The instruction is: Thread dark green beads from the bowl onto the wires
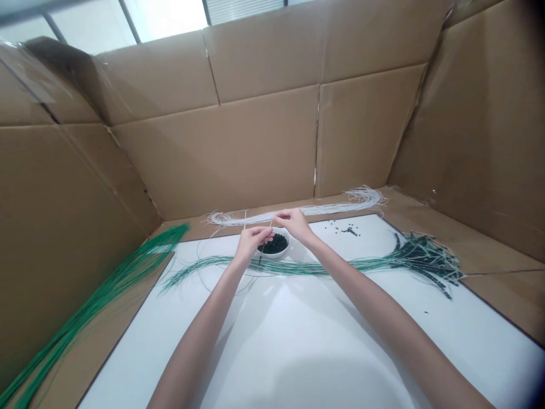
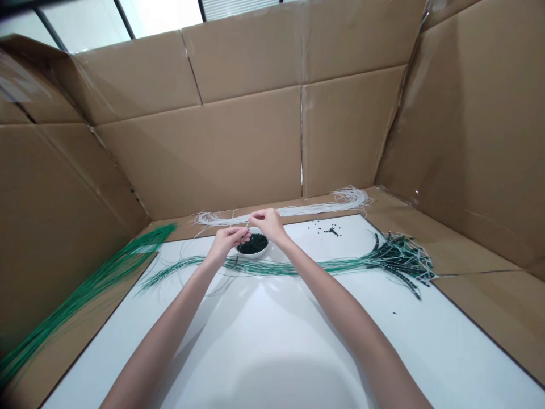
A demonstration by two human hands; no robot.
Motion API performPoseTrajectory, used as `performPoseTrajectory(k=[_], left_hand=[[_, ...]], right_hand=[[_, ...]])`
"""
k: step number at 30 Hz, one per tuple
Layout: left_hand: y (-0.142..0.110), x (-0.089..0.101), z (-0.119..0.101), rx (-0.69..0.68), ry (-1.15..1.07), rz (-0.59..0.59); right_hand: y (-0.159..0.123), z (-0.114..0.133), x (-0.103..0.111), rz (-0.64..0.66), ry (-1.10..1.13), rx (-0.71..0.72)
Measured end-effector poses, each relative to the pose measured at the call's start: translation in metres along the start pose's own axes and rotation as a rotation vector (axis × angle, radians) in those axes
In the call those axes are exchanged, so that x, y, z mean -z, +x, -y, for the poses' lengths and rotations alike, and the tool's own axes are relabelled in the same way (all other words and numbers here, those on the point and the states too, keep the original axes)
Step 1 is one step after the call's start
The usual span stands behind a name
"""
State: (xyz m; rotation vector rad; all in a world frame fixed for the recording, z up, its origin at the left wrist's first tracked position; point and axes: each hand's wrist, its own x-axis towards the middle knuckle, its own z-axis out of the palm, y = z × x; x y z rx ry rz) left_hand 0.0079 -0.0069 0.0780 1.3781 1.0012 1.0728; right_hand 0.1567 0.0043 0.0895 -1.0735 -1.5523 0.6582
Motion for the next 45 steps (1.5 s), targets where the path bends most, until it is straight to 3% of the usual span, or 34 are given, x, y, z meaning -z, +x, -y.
performPoseTrajectory(k=[7, 21, 36, 45], left_hand=[[-0.004, 0.005, 0.001, 0.086, -0.019, 0.029], [-0.001, 0.002, 0.001, 0.122, -0.102, 0.059], [0.009, 0.001, 0.006, 0.069, -0.196, -0.026], [0.011, 0.002, 0.009, 0.131, -0.185, 0.006]], right_hand=[[0.008, -0.013, 0.002, -0.066, 0.016, -0.006], [0.007, -0.014, 0.007, -0.025, -0.012, -0.021], [0.003, -0.013, 0.0, 0.182, 0.077, -0.052], [-0.003, -0.019, -0.009, 0.102, 0.105, -0.068]])
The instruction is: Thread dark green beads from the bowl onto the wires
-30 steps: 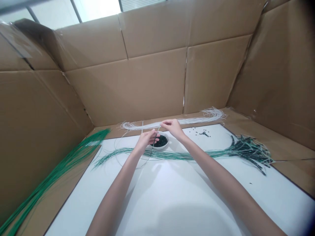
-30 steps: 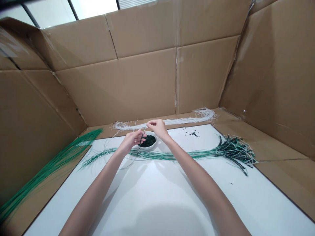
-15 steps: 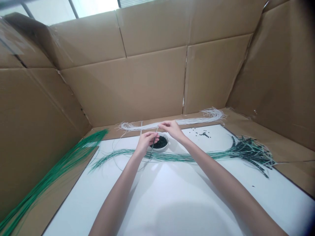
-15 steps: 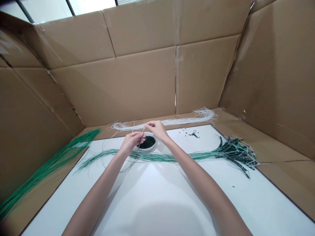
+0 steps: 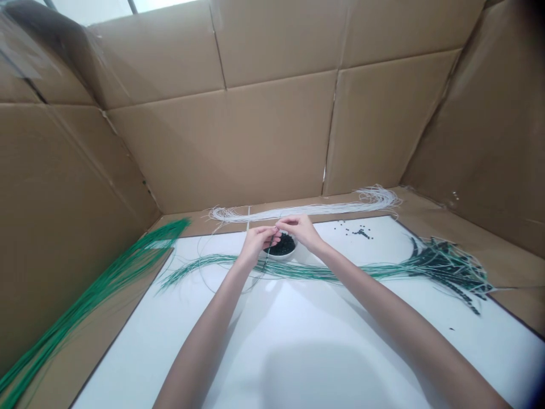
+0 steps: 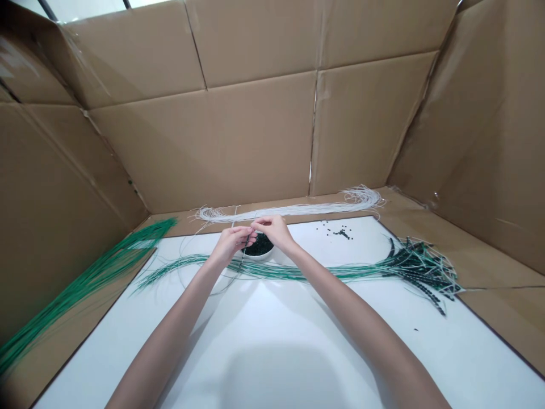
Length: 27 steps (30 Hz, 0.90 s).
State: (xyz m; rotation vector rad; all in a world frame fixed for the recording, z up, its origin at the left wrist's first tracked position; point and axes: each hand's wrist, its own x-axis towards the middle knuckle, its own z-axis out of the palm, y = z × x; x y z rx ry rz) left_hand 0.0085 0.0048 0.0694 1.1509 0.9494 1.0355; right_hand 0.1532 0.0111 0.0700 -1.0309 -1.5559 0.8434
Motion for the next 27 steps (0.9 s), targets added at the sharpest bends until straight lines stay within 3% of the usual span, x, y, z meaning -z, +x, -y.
performPoseTrajectory(k=[12, 14, 20, 27], left_hand=[[-0.001, -0.003, -0.002, -0.056, -0.003, -0.094], [-0.002, -0.003, -0.003, -0.073, -0.003, -0.127], [-0.005, -0.002, -0.002, -0.136, 0.036, -0.176], [-0.006, 0.003, -0.008, -0.12, 0.109, -0.032]], right_hand=[[-0.006, 0.006, 0.002, 0.052, -0.05, 0.036], [-0.011, 0.005, 0.0, 0.068, -0.127, 0.101], [-0.027, -0.007, -0.006, 0.131, -0.53, 0.515], [-0.019, -0.001, 0.007, 0.08, -0.478, 0.514]])
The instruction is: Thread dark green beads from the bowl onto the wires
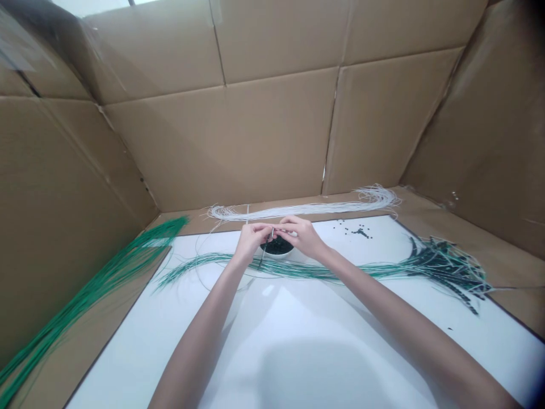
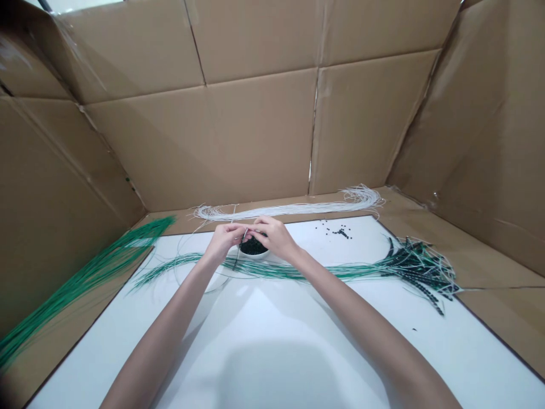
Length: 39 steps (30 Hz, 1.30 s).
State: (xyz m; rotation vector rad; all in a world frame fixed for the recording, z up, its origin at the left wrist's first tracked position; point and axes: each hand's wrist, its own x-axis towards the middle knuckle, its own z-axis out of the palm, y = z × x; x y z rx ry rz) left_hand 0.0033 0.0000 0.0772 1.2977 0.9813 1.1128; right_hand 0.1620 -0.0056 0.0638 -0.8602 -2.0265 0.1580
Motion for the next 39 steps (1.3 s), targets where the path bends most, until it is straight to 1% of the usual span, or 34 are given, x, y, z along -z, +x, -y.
performPoseTrajectory(k=[3, 4, 8, 11, 13, 14, 16, 18, 21, 24, 26, 27, 29, 31, 33, 36, 38, 39], left_hand=[[0.0, 0.004, -0.003, 0.03, 0.014, 0.127], [0.0, 0.006, -0.003, 0.046, 0.014, 0.147], [0.0, 0.01, -0.004, 0.135, -0.016, 0.149], [-0.002, 0.012, -0.007, 0.177, -0.042, 0.223], [-0.003, 0.013, -0.011, 0.198, -0.052, 0.28], [-0.003, 0.015, -0.013, 0.211, -0.045, 0.294], [-0.004, 0.019, -0.017, 0.25, 0.01, 0.286], [-0.004, 0.024, -0.02, 0.328, 0.109, 0.271], [-0.008, 0.03, -0.023, 0.459, 0.279, 0.333], [-0.012, 0.034, -0.025, 0.484, 0.414, 0.422], [-0.014, 0.036, -0.027, 0.494, 0.45, 0.472], [-0.014, 0.038, -0.028, 0.503, 0.452, 0.476], [-0.014, 0.04, -0.029, 0.518, 0.447, 0.435], [-0.013, 0.043, -0.028, 0.502, 0.435, 0.365], [-0.011, 0.046, -0.026, 0.426, 0.427, 0.301], [-0.005, 0.048, -0.021, 0.291, 0.454, 0.206], [-0.001, 0.049, -0.019, 0.243, 0.498, 0.151], [0.0, 0.049, -0.019, 0.224, 0.521, 0.129]], right_hand=[[0.005, -0.002, 0.007, 0.005, 0.069, -0.063], [0.006, -0.002, 0.009, 0.018, 0.095, -0.084], [0.007, -0.001, 0.013, 0.079, 0.212, -0.156], [0.008, 0.0, 0.015, 0.115, 0.29, -0.227], [0.009, 0.0, 0.017, 0.115, 0.321, -0.3], [0.01, 0.0, 0.018, 0.101, 0.339, -0.345], [0.012, 0.0, 0.02, 0.053, 0.379, -0.447], [0.013, 0.001, 0.022, -0.008, 0.418, -0.579], [0.014, 0.002, 0.026, -0.067, 0.436, -0.736], [0.015, -0.001, 0.027, -0.107, 0.424, -0.786], [0.015, -0.005, 0.028, -0.131, 0.413, -0.806], [0.014, -0.007, 0.028, -0.141, 0.407, -0.814], [0.013, -0.012, 0.028, -0.155, 0.392, -0.827], [0.012, -0.015, 0.029, -0.152, 0.375, -0.835], [0.011, -0.019, 0.029, -0.127, 0.355, -0.844], [0.009, -0.024, 0.03, -0.056, 0.316, -0.865], [0.008, -0.027, 0.03, -0.016, 0.269, -0.878], [0.008, -0.027, 0.029, -0.018, 0.24, -0.887]])
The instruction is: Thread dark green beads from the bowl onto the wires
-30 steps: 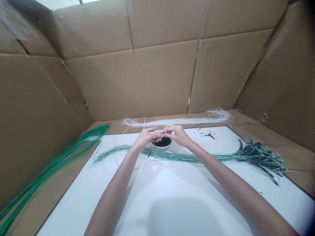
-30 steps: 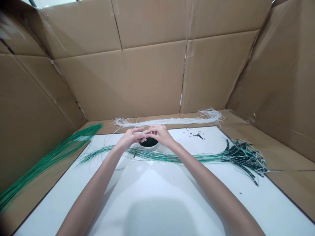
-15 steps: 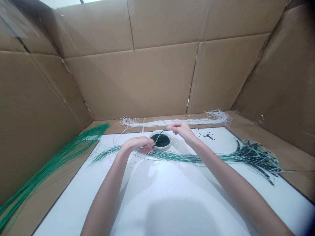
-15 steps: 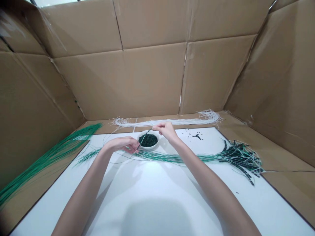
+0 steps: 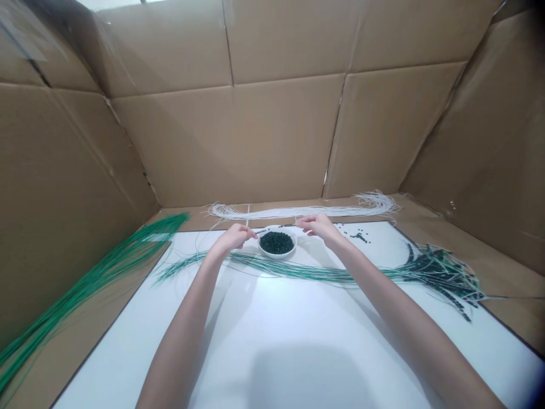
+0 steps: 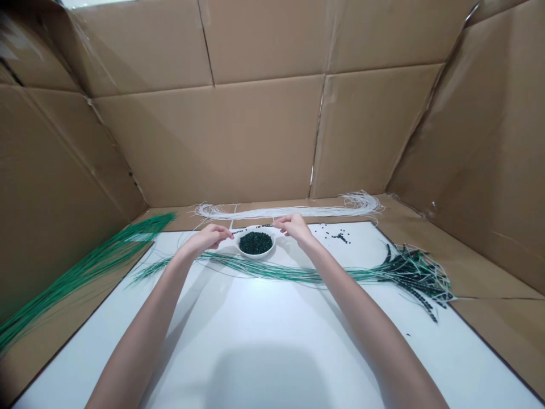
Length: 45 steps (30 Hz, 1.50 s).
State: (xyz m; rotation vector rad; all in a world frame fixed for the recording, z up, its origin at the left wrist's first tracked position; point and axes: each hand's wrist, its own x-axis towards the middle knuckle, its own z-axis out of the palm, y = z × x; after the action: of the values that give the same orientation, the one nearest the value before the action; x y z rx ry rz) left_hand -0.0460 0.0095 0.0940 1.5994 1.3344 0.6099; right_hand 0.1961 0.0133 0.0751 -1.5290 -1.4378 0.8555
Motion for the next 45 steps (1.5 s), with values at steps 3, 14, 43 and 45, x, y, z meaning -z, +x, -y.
performPoseTrajectory(k=[3, 14, 43, 45], left_hand=[[-0.002, 0.0, -0.005, -0.029, 0.065, -0.038], [-0.012, -0.004, -0.017, -0.144, 0.124, 0.08], [-0.021, 0.014, -0.022, -0.116, 0.173, 0.109], [-0.023, 0.026, -0.019, -0.1, 0.196, 0.084]], right_hand=[[-0.008, 0.005, -0.008, -0.104, -0.143, 0.159], [-0.029, 0.019, -0.031, 0.3, -0.298, 0.667], [-0.012, 0.024, 0.005, 0.941, -0.04, 0.202], [-0.011, 0.021, 0.007, 0.94, -0.044, 0.192]])
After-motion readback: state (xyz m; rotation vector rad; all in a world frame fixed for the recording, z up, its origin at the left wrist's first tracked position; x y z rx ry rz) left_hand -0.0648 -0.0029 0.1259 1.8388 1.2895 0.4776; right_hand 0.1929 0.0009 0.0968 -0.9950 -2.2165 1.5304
